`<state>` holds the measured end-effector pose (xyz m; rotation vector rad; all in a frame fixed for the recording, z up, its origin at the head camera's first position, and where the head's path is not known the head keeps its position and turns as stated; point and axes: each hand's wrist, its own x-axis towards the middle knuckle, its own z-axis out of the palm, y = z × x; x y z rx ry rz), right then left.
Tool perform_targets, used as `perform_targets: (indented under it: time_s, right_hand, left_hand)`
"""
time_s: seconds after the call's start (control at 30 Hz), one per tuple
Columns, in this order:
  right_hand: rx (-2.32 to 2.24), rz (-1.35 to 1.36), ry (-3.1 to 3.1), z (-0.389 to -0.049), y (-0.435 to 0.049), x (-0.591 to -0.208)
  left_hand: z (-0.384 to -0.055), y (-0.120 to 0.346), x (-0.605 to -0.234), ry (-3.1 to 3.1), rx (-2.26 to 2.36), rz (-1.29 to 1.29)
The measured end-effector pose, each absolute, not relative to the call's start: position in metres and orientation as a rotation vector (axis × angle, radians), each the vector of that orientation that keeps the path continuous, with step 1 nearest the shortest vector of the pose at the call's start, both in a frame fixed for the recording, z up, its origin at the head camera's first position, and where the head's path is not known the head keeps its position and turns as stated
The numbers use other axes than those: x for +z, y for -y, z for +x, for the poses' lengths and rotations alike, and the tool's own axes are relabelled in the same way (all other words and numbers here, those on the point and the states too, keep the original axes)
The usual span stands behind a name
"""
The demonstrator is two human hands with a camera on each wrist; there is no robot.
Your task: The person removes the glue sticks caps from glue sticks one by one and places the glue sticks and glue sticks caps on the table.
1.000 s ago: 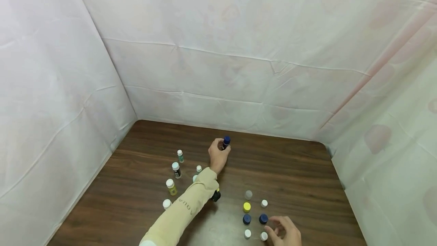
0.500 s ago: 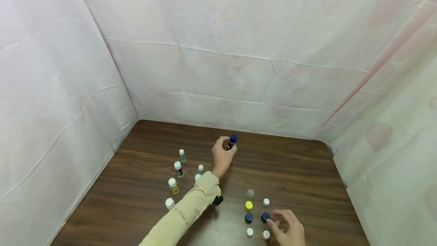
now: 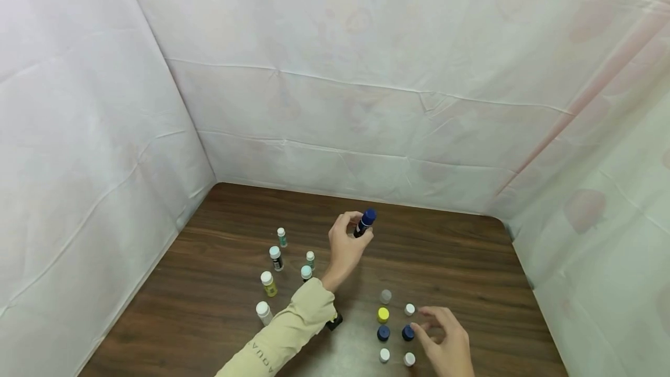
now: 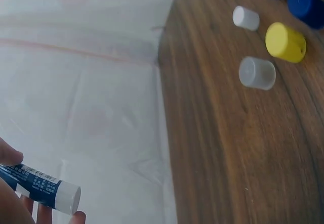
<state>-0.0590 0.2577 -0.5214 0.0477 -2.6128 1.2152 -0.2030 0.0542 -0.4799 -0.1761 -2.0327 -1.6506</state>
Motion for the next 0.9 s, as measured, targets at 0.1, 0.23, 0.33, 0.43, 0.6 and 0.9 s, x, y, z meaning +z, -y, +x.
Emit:
perform_targets:
  time_s: [0.1, 0.23, 0.33, 0.43, 0.6, 0.9]
  right_hand:
    - [1.176, 0.109, 2.585, -0.064, -0.258, -0.519]
    - [1.144, 0.168, 2.563, -0.068, -0.256, -0.512]
    - [1.153, 0.189, 2.558, -0.07, -0.254, -0.507]
    - [1.172, 0.213, 2.546, -0.072, -0.251, -0.503]
    - [1.194, 0.237, 2.527, -0.074, -0.245, -0.497]
    - [1.259, 0.358, 2.477, -0.079, -0.232, -0.485]
  left_hand:
    - [-0.194, -0.052, -0.475, 2.028, -1.634, -0.197]
    - [-0.18, -0.047, -0.473, 2.029, -1.632, -0.218]
    - [-0.171, -0.042, -0.473, 2.04, -1.625, -0.225]
    - [-0.164, -0.035, -0.476, 2.045, -1.615, -0.223]
    - [-0.15, -0.023, -0.479, 2.072, -1.611, -0.201]
    - [-0.123, -0.009, -0.485, 2.133, -1.653, -0.228]
